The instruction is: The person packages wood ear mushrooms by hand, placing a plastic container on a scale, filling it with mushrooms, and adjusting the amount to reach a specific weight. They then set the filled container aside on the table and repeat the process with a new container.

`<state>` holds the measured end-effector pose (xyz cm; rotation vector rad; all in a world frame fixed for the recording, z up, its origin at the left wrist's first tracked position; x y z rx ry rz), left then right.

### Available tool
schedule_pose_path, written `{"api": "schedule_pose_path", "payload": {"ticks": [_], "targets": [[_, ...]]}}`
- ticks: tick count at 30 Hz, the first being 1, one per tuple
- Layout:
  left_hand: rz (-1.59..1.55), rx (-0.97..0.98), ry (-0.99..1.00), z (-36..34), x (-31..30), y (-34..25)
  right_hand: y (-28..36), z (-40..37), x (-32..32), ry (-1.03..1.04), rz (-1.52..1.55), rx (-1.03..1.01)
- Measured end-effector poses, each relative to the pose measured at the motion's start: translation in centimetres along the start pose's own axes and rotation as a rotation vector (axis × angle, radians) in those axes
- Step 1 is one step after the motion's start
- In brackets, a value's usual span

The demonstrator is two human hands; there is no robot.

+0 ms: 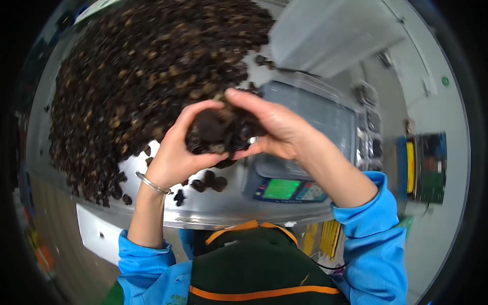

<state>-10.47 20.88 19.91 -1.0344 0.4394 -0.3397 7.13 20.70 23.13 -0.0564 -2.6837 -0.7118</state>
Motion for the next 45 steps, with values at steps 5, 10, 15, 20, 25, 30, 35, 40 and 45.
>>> {"api": "schedule_pose_path", "payload": {"ticks": [5,10,15,20,25,30,35,40,45], "targets": [[-0.212,0.053,0.293,6.5,12.7,0.8,-3.5,-7.7,-11.6,-0.209,0.202,-0.103],[0.036,0.027,0.554,6.3,20.1,2.9,-8.4,-8.0,-19.1,-0.260,0.315,0.034],[0.580,-0.032,0.753,7.0,21.5,-0.8,-8.0,-11.1,-20.4,-0.443,-0.355,0.054],[0.801,0.042,0.685,7.0,20.2,-4.2,-9.7,-13.0,-21.9,-0.835,-1.056,-0.315],[0.520,-0.385,-0.117,-1.5,12.3,-0.9,-12.9,-16.5,-24.9,-0.858,-0.382,-0.406],[1.085,-0.328,0.099,-16.0,10.8,7.8,-17.4,-15.9,-28.8,-0.829,0.424,-0.504],[1.145,-0.340,0.192,-17.8,8.8,11.3,-15.0,-15.5,-26.3,-0.756,0.309,-0.559],[0.746,-0.523,-0.371,-17.0,3.2,9.3,-13.7,-15.4,-24.0,-0.831,0.038,-0.682],[1.343,-0.238,-0.150,-18.5,3.1,8.4,-15.6,-13.6,-23.9,-0.881,0.009,-0.631]]}}
Point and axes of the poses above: each hand's wrist, its own z-axis towards the middle knuckle, its own x-axis out of the palm, y = z × x, the point moved 2 cm from there along z, towards the middle knuckle, and after that the axes turned 14 degrees about x, right-handed, at the moved point
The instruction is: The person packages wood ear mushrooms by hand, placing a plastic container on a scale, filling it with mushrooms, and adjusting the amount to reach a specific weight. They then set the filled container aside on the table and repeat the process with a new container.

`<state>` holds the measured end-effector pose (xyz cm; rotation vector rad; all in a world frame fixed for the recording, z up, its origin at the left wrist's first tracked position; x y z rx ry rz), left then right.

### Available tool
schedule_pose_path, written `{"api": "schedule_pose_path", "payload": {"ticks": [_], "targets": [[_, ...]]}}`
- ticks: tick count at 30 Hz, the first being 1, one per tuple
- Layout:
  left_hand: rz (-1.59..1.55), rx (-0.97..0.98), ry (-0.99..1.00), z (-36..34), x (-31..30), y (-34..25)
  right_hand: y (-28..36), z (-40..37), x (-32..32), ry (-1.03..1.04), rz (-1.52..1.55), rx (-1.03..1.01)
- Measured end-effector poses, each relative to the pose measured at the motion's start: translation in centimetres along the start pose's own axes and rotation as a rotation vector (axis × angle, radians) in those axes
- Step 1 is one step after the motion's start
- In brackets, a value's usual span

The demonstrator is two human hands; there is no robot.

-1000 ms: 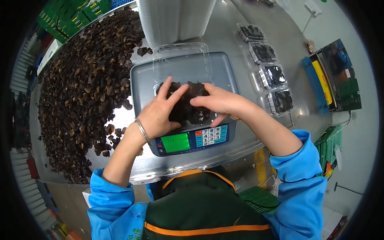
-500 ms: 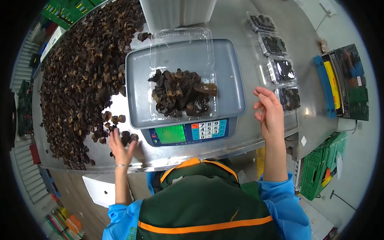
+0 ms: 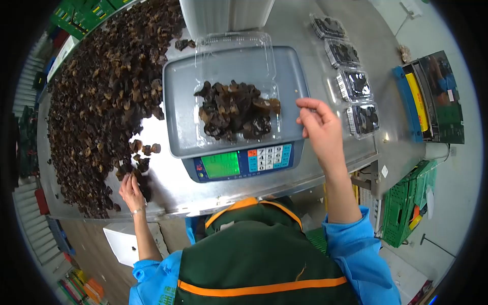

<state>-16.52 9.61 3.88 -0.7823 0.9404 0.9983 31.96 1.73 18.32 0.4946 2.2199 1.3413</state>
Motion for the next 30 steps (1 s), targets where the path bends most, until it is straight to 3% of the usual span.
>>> {"api": "schedule_pose_path", "payload": {"ticks": [1,2,3,5,6,7,10,12,13,15,17,18,20,22,26,30], "targets": [[0.000,0.007,-0.020,-0.1,-0.2,0.2,-0.3,0.0,0.2,-0.015,-0.027,-0.027],[-0.149,-0.188,0.057,-0.3,0.0,0.8,-0.8,0.3,-0.1,-0.033,-0.230,-0.088],[-0.302,-0.381,0.133,-0.3,0.2,1.0,-0.9,0.3,0.3,-0.038,-0.220,-0.109],[-0.157,-0.312,0.244,0.8,-0.8,-0.1,-0.7,-0.7,2.5,-0.066,-0.878,-0.673],[-0.154,-0.217,0.214,1.8,-1.2,-1.0,-1.6,-1.1,3.4,0.016,-0.887,-0.614],[-0.163,-0.232,0.203,2.5,-1.1,-1.2,-2.3,-1.7,4.3,0.100,-0.894,-0.551],[-0.278,-0.380,0.178,4.9,-1.4,-1.9,-2.0,-1.7,5.2,0.076,-0.841,-0.564],[-0.005,-0.144,0.107,6.9,-2.0,-2.7,-1.7,-1.5,5.0,0.049,-0.799,-0.583],[0.066,0.018,-0.040,7.0,-1.6,-2.1,-1.9,-1.2,4.5,0.008,-0.681,-0.573],[-0.197,-0.254,-0.056,6.9,-0.7,0.3,-1.8,-0.2,3.4,-0.053,-0.551,-0.598],[-0.592,-0.522,-0.179,5.5,1.6,4.9,-1.9,1.0,1.5,-0.201,-0.396,-0.504],[-0.821,-0.638,-0.295,6.3,0.5,3.8,-1.7,1.9,0.7,-0.206,-0.400,-0.507],[-0.841,-0.636,-0.277,7.1,-1.3,3.6,-1.8,4.2,-1.6,-0.172,0.076,-0.057],[-0.843,-0.672,-0.283,8.1,-3.1,1.8,-0.8,5.9,-2.8,-0.114,0.395,0.016],[-0.884,-0.750,-0.332,8.4,-3.5,0.0,2.2,8.1,-3.0,-0.009,0.426,0.185],[-0.956,-0.611,-0.306,9.0,-4.4,-1.3,6.1,7.9,-2.4,0.257,0.341,0.078]]}}
Point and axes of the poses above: each hand's wrist, its own z-axis towards the middle knuckle, its own x-axis out of the palm, y = z × x, the point moved 2 cm from there along z, towards the middle knuckle, and after that the axes turned 14 degrees about x, right-handed, at the moved point
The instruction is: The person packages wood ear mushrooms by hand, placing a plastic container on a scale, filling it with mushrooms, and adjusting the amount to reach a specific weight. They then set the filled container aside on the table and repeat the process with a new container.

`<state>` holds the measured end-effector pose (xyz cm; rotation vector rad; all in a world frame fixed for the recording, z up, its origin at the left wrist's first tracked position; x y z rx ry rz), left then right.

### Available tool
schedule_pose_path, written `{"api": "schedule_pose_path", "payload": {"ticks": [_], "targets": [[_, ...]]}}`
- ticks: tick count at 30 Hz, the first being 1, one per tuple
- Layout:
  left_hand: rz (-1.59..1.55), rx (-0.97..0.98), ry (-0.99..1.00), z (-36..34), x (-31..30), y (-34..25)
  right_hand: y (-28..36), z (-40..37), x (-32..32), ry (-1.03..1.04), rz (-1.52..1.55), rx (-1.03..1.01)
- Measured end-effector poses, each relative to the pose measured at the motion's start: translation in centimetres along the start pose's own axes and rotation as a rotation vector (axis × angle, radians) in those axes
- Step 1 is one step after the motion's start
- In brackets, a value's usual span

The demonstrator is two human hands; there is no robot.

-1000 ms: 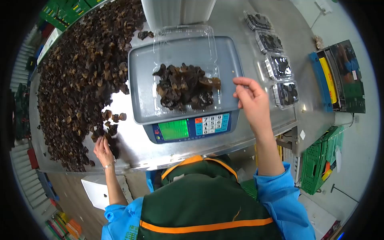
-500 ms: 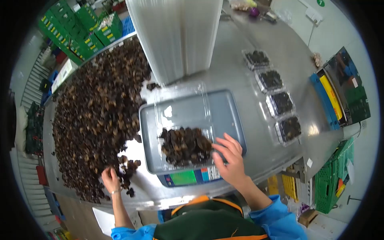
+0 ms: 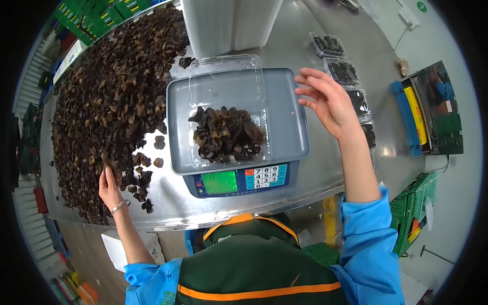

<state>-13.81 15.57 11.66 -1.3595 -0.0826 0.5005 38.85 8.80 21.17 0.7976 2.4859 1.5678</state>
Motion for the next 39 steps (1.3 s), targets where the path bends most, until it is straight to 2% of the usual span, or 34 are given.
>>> {"api": "schedule_pose_path", "payload": {"ticks": [2,3,5,6,8,10,11,12,13,14,15,16,17,19,21,23,24,25,26,27,28,29,30,32,35,36,38,39], "targets": [[0.004,-0.029,0.001,0.4,0.1,0.6,0.5,1.1,0.6,0.203,-0.231,0.183],[-0.007,-0.030,0.021,0.4,1.1,-0.5,0.3,1.7,0.7,0.198,-0.226,0.173],[-0.077,0.097,0.123,-0.6,4.3,-4.2,-1.2,3.1,0.5,-0.108,-0.448,0.178],[-0.117,0.189,0.237,-1.4,6.4,-6.3,-1.8,3.4,0.7,-0.063,-0.366,0.207],[-0.075,0.074,0.463,-3.0,10.5,-10.6,-3.2,3.9,2.2,-0.083,-0.340,0.266],[-0.175,0.349,0.653,-3.6,14.8,-10.5,-4.4,5.1,3.7,-0.115,-0.343,0.299],[-0.068,0.424,0.807,-3.7,16.1,-12.2,-4.8,5.7,4.3,-0.123,-0.361,0.299],[0.040,0.657,0.818,-3.9,17.3,-12.3,-4.7,5.8,5.1,-0.086,-0.300,0.292],[0.103,0.701,0.759,-4.4,18.0,-11.9,-4.9,5.7,5.7,-0.051,-0.240,0.295],[0.212,0.764,0.803,-5.3,18.5,-11.1,-5.1,5.6,6.1,-0.057,-0.237,0.302],[0.321,0.834,0.850,-6.2,18.7,-10.4,-5.1,5.5,6.5,-0.047,-0.064,0.270],[0.371,0.953,0.869,-7.5,18.8,-10.3,-4.8,5.5,6.7,-0.035,0.109,0.226],[0.420,1.077,0.879,-8.6,18.9,-10.6,-4.4,5.4,6.5,-0.039,0.117,0.213],[0.372,1.055,0.895,-8.4,18.9,-10.9,-4.1,4.1,5.6,0.026,0.286,0.174],[0.209,0.908,0.710,-6.7,17.4,-10.8,-3.6,1.7,4.7,0.024,0.211,0.192],[0.028,0.572,0.561,-4.5,15.1,-9.2,-3.8,-1.4,4.4,0.019,-0.554,-0.086],[-0.125,0.204,0.573,-4.3,14.4,-8.3,-5.0,-2.3,4.0,0.021,-0.555,-0.077],[-0.170,-0.050,0.616,-4.6,14.0,-8.6,-6.3,-2.9,3.5,-0.040,-0.736,-0.056],[-0.087,-0.145,0.794,-5.2,13.9,-9.3,-7.1,-3.5,3.1,-0.100,-0.916,-0.043],[-0.002,-0.234,0.970,-5.8,13.6,-9.6,-7.2,-4.3,3.1,-0.093,-0.916,-0.052],[-0.007,-0.117,1.108,-6.9,13.3,-8.2,-7.3,-5.0,3.0,-0.046,-0.799,0.123],[-0.018,-0.223,1.172,-7.8,13.3,-7.7,-7.7,-5.6,2.9,-0.002,-0.675,0.297],[-0.073,-0.297,1.126,-8.0,13.5,-7.7,-8.0,-6.1,2.7,-0.005,-0.668,0.291],[-0.186,-0.447,1.055,-8.4,13.5,-7.7,-9.3,-7.0,2.4,0.119,-0.425,0.496],[-0.240,-0.607,0.989,-8.7,14.5,-8.0,-10.5,-6.7,2.2,0.114,-0.129,0.505],[-0.284,-0.655,0.941,-9.1,15.1,-7.5,-11.2,-6.0,2.3,0.183,0.015,0.543],[-0.190,-0.447,0.935,-9.1,16.8,-9.1,-11.1,-5.2,1.6,0.115,-0.005,0.503],[-0.223,-0.429,0.941,-9.3,17.6,-11.0,-10.2,-5.5,0.8,0.079,-0.017,0.456]]}}
Point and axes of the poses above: each hand's wrist, its own z-axis towards the middle knuckle, its own x-axis out of the palm, y = z × x, the point moved 2 cm from there along z, towards the middle knuckle, and after that the axes turned 14 degrees about x, right-handed, at the moved point
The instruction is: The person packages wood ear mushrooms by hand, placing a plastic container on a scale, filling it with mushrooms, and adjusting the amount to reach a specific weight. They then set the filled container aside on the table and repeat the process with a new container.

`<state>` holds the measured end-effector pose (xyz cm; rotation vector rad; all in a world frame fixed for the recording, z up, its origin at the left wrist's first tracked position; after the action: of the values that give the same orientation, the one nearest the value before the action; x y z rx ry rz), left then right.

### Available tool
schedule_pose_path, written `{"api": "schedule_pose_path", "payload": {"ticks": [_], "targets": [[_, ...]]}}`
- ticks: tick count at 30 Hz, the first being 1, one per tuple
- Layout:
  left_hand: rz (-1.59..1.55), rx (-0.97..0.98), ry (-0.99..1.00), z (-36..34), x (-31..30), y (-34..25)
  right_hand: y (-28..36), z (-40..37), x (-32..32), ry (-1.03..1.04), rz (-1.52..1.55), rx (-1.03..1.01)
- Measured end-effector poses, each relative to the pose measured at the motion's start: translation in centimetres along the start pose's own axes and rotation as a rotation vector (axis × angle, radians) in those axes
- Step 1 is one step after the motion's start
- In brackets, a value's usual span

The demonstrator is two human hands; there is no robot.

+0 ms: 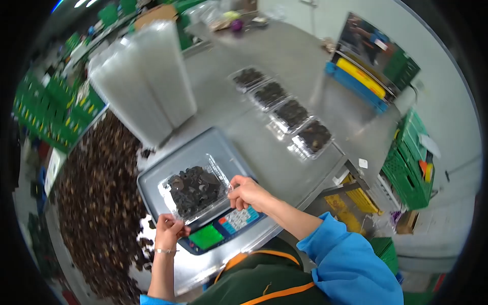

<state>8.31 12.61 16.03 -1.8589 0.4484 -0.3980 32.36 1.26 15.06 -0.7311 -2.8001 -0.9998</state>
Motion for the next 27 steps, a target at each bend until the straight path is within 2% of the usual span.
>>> {"api": "schedule_pose_path", "payload": {"ticks": [2,3,5,6,8,9,10,12,13,14,15,16,17,18,19,20,21,22,23,24,26,27], "targets": [[-0.022,0.096,0.096,-0.3,2.7,-3.6,0.2,-3.0,-3.2,0.126,0.058,-0.088],[-0.005,0.136,0.187,-0.8,4.3,-5.3,-0.6,-4.4,-4.3,0.112,0.080,-0.115],[0.045,0.236,0.390,-1.4,8.2,-6.2,-2.4,-6.8,-6.0,0.050,0.484,-0.429],[0.059,0.217,0.426,-1.8,11.2,-6.1,-2.2,-7.0,-6.0,0.040,0.502,-0.436],[0.142,0.233,0.600,-1.9,16.1,-4.3,-1.9,-6.8,-6.0,0.205,1.167,-0.569],[0.371,0.377,0.748,-1.9,17.5,-5.7,-3.6,-5.4,-8.7,0.175,1.303,-0.465],[0.600,0.537,0.891,-1.7,18.6,-7.8,-4.9,-5.3,-11.5,0.070,1.337,-0.451],[0.972,1.076,0.725,1.4,17.1,-12.0,-5.1,-9.6,-15.6,-0.187,1.136,-0.705],[1.296,1.130,0.560,3.6,15.5,-14.8,-6.1,-10.9,-18.4,-0.331,0.963,-0.745],[1.442,1.337,0.272,5.1,14.5,-17.9,-7.2,-11.9,-21.2,-0.451,0.979,-0.702],[1.550,1.404,0.116,7.7,12.7,-20.1,-8.0,-11.9,-23.6,-0.612,1.022,-0.694],[1.655,1.387,-0.019,9.6,12.0,-22.9,-10.2,-9.8,-27.2,-0.699,0.901,-0.719],[1.673,1.384,-0.149,11.7,11.3,-25.2,-11.4,-7.9,-29.5,-0.934,0.755,-0.660],[1.790,1.294,-0.303,14.4,9.6,-26.7,-11.4,-6.3,-30.6,-1.240,0.491,-0.429],[1.841,1.103,-0.266,17.4,6.5,-27.6,-13.5,-3.0,-33.1,-1.470,0.218,-0.304],[1.931,0.737,-0.125,18.4,5.7,-29.0,-13.6,-2.1,-33.0,-1.585,0.109,-0.363],[2.176,0.460,0.165,20.8,3.1,-29.3,-13.4,-1.5,-32.8,-1.614,0.150,-0.508],[2.224,0.414,0.343,23.6,-0.2,-28.8,-12.0,-2.1,-31.8,-1.639,0.132,-0.539],[1.953,0.375,0.338,20.7,2.5,-30.6,-11.7,-1.4,-32.0,-1.654,0.142,-0.563],[1.848,0.511,0.362,20.0,2.6,-31.1,-11.7,-0.4,-32.8,-1.809,0.002,-0.635],[1.891,0.634,0.179,19.3,3.2,-32.2,-10.7,-1.2,-32.6,-1.616,0.130,-0.663],[1.895,0.640,0.153,19.1,4.3,-32.5,-10.7,-1.3,-32.7,-1.574,0.234,-0.687]]}}
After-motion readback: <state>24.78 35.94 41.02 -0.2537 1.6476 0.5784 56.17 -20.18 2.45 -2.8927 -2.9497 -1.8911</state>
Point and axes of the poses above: each hand's wrist, its own z-axis towards the middle knuckle, its own x-axis out of the palm, y = z × x, the point moved 2 cm from there along z, towards the middle knuckle, and after that the axes turned 14 degrees about x, right-handed, at the moved point
